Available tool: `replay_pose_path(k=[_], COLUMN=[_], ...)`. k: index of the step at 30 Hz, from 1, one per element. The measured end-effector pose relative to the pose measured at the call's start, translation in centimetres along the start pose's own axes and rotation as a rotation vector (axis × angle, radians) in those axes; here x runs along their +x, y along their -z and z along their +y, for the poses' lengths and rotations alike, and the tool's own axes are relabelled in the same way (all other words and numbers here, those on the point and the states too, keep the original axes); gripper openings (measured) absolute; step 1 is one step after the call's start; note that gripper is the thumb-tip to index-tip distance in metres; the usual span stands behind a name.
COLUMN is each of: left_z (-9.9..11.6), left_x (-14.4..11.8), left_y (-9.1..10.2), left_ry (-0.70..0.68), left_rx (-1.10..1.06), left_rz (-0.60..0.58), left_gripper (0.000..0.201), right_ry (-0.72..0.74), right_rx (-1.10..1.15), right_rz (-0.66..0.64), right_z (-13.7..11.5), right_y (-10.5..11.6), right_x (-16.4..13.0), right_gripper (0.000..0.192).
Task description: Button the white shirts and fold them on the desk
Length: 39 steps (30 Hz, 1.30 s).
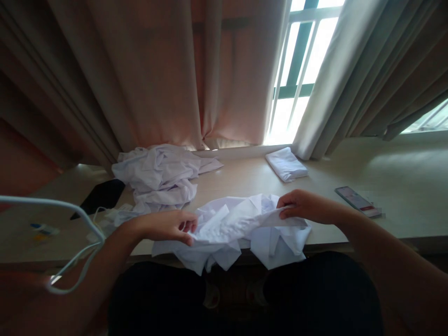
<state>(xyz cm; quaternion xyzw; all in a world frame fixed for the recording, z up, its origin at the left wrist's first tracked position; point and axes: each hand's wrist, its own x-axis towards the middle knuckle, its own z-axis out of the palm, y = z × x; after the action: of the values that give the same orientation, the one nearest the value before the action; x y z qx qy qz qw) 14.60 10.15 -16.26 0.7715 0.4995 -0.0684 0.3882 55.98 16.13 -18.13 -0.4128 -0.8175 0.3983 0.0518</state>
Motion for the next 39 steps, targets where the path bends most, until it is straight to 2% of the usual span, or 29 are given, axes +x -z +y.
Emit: replay_pose_path(k=[3,5,7,9,11,12,13,14,17,18,19,21,23,25,28,31,33,35,37,38,39], left_z=[4.3,7.6,10.4,12.2,13.1,13.2,13.3,13.2,13.0,13.0,13.1,13.3,13.8,14.4,15.1,15.1,14.6,13.8,13.0,12.6,12.3], left_x=[2.4,4.3,6.0,7.2,7.9,8.2,8.5,8.8,10.0,10.4,10.9,11.6,12.2,12.7,13.4,13.9,13.9,13.4,12.7,12.3,11.9], left_y=[-2.7,-4.7,-6.2,-6.7,-6.1,-5.6,-4.9,-4.3,-2.7,-2.3,-2.1,-2.1,-2.5,-3.2,-4.3,-4.9,-4.7,-4.2,-3.7,-3.5,-3.3], left_ry=[-0.151,-0.235,-0.237,-0.230,-0.257,-0.280,-0.299,-0.302,-0.228,-0.197,-0.173,-0.159,-0.175,-0.206,-0.229,-0.246,-0.298,-0.387,-0.499,-0.566,-0.639], left_rx=[0.120,0.122,0.141,0.173,0.153,0.112,0.050,-0.031,-0.368,-0.495,-0.618,-0.824,-0.938,-0.963,-0.898,-0.715,-0.457,-0.164,0.061,0.148,0.229], left_rz=[0.204,0.290,0.356,0.426,0.431,0.412,0.381,0.340,0.210,0.187,0.183,0.229,0.293,0.342,0.382,0.427,0.508,0.600,0.679,0.697,0.690], left_gripper=[0.055,0.059,0.056,0.044,0.039,0.038,0.038,0.037,0.033,0.031,0.030,0.031,0.030,0.027,0.027,0.038,0.046,0.046,0.033,0.027,0.032], right_ry=[0.064,0.133,0.185,0.209,0.206,0.201,0.198,0.196,0.184,0.179,0.191,0.175,0.105,0.070,0.015,-0.059,-0.080,-0.081,-0.061,-0.036,0.000], right_rx=[-0.027,-0.055,-0.089,-0.121,-0.152,-0.171,-0.195,-0.219,-0.247,-0.211,-0.149,0.000,0.115,0.204,0.257,0.210,0.199,0.251,0.345,0.398,0.452], right_rz=[-0.062,-0.089,-0.096,-0.089,-0.055,0.012,0.135,0.313,0.997,1.125,1.145,1.015,0.963,0.948,0.919,0.941,0.930,0.890,0.862,0.848,0.831], right_z=[-2.8,-4.8,-6.4,-7.2,-7.2,-7.1,-7.0,-6.9,-7.0,-7.0,-7.0,-6.6,-5.8,-4.8,-3.8,-3.3,-2.9,-2.3,-1.8,-1.6,-1.5], right_y=[0.2,0.5,1.1,1.7,2.3,2.3,2.1,1.6,-1.8,-3.5,-5.2,-8.6,-11.4,-13.2,-13.9,-13.3,-13.0,-12.8,-12.7,-12.7,-12.6], right_x=[0.3,0.5,0.6,0.6,0.4,0.3,0.1,-0.1,-1.1,-1.4,-1.7,-1.9,-1.6,-0.9,0.0,0.3,0.3,0.3,0.4,0.5,0.5], right_gripper=[0.029,0.025,0.021,0.019,0.018,0.017,0.015,0.015,0.015,0.012,0.015,0.022,0.026,0.036,0.044,0.026,0.013,0.016,0.020,0.020,0.019])
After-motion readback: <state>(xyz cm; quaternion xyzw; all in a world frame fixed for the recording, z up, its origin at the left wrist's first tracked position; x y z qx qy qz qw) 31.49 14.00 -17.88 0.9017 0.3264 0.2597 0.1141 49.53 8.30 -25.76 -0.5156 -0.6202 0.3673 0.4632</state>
